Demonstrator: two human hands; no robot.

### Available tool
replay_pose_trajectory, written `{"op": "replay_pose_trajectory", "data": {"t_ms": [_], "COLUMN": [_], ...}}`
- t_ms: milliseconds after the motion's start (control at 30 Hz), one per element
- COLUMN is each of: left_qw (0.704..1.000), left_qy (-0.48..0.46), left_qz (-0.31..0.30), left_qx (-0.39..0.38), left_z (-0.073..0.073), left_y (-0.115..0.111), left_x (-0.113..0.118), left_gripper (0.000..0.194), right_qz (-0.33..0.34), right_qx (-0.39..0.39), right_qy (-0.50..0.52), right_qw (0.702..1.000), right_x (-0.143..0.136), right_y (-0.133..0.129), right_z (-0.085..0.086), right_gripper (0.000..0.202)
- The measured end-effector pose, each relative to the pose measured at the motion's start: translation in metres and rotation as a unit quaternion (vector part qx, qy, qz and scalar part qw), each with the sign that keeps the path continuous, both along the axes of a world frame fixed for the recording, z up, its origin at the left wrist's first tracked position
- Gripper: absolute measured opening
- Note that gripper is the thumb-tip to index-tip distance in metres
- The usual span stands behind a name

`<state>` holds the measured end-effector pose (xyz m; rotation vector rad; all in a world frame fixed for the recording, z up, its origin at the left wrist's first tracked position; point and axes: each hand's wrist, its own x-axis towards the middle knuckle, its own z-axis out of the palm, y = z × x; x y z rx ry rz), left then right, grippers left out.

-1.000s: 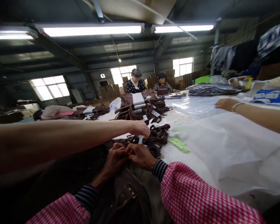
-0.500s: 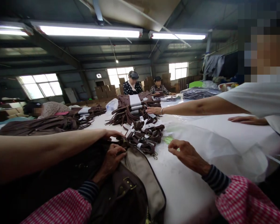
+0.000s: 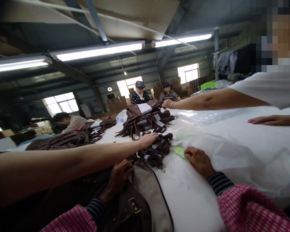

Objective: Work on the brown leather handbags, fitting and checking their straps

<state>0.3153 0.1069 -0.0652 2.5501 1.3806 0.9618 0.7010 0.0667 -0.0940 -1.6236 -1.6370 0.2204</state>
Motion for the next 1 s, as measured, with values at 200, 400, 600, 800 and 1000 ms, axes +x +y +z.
{"op": "replay_pose_trajectory", "data": {"t_ms": [200, 400, 600, 800, 1000], "left_qw": [0.998, 0.994, 0.992, 0.980, 0.986], "left_qy": [-0.051, -0.077, -0.096, -0.149, -0.125], "left_qz": [0.017, 0.050, 0.065, 0.094, 0.093], "left_qx": [-0.041, -0.053, -0.058, -0.093, -0.066], "left_z": [0.014, 0.005, 0.002, 0.001, 0.014], "left_y": [-0.021, -0.033, -0.034, -0.033, -0.043], "left_x": [0.008, 0.013, 0.015, 0.017, 0.024], "left_gripper": [0.012, 0.019, 0.023, 0.029, 0.025], "right_qz": [-0.005, -0.037, -0.019, 0.019, 0.147], "right_qx": [0.032, 0.050, 0.051, -0.011, -0.064], "right_qy": [-0.020, -0.002, -0.100, -0.159, -0.178], "right_qw": [0.999, 0.998, 0.994, 0.987, 0.971], "right_x": [-0.005, -0.004, 0.002, -0.008, -0.018], "right_y": [0.000, 0.002, 0.011, 0.016, -0.002], "right_z": [0.001, 0.002, -0.001, 0.022, 0.026], "right_gripper": [0.022, 0.020, 0.022, 0.022, 0.019]}}
